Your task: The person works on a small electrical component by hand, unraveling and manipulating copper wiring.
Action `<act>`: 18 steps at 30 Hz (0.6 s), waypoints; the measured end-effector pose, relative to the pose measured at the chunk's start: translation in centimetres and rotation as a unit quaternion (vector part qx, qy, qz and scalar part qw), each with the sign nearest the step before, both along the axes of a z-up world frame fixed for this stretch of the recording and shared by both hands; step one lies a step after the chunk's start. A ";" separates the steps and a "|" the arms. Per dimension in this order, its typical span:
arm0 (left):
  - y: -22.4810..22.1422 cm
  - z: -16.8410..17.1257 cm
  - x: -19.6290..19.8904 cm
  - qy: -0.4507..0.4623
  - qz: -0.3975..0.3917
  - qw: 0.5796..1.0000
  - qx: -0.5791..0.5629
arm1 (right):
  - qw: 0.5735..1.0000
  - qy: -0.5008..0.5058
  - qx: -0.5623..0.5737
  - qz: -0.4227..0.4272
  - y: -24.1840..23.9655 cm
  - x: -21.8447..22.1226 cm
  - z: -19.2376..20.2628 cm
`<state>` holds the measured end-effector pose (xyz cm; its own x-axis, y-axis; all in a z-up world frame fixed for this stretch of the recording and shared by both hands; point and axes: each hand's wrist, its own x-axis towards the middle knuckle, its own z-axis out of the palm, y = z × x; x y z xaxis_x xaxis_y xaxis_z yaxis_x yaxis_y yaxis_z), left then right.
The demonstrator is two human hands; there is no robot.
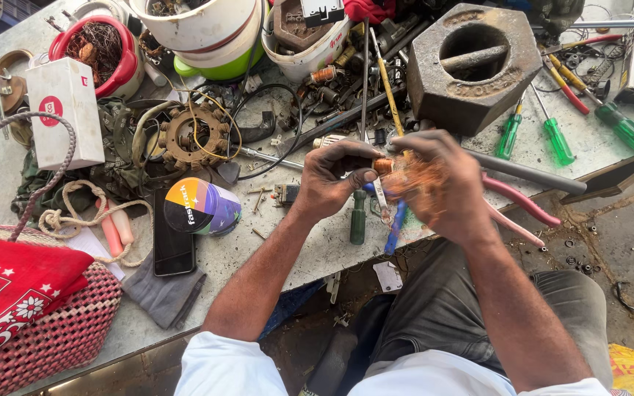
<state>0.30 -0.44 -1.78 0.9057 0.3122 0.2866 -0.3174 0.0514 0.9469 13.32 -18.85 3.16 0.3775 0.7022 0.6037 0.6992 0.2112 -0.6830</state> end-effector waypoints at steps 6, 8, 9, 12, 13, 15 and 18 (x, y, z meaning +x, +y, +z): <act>0.0 -1.0 -0.1 -0.009 0.014 0.999 0.038 | 0.999 0.001 -0.041 0.004 -0.2 -0.6 0.6; 0.1 -0.9 -0.1 -0.014 0.011 0.999 0.034 | 0.999 0.005 -0.040 0.004 -0.3 -0.3 0.5; 0.1 -0.8 -0.1 -0.017 0.009 0.999 0.032 | 0.999 0.009 -0.034 0.001 -0.5 -0.2 0.4; 0.2 -0.4 -0.2 -0.013 0.012 1.000 0.008 | 0.999 0.047 -0.016 -0.006 -0.7 0.2 0.2; 0.2 -0.3 -0.1 -0.024 -0.001 1.000 0.004 | 0.998 0.064 -0.009 -0.007 -0.7 0.3 0.2; 0.1 0.1 0.2 -0.045 -0.027 0.999 -0.003 | 1.000 0.021 -0.010 0.006 0.0 -0.3 0.3; -0.5 0.5 -0.1 0.017 -0.031 0.998 -0.054 | 0.999 -0.029 -0.019 -0.001 0.0 -1.2 1.0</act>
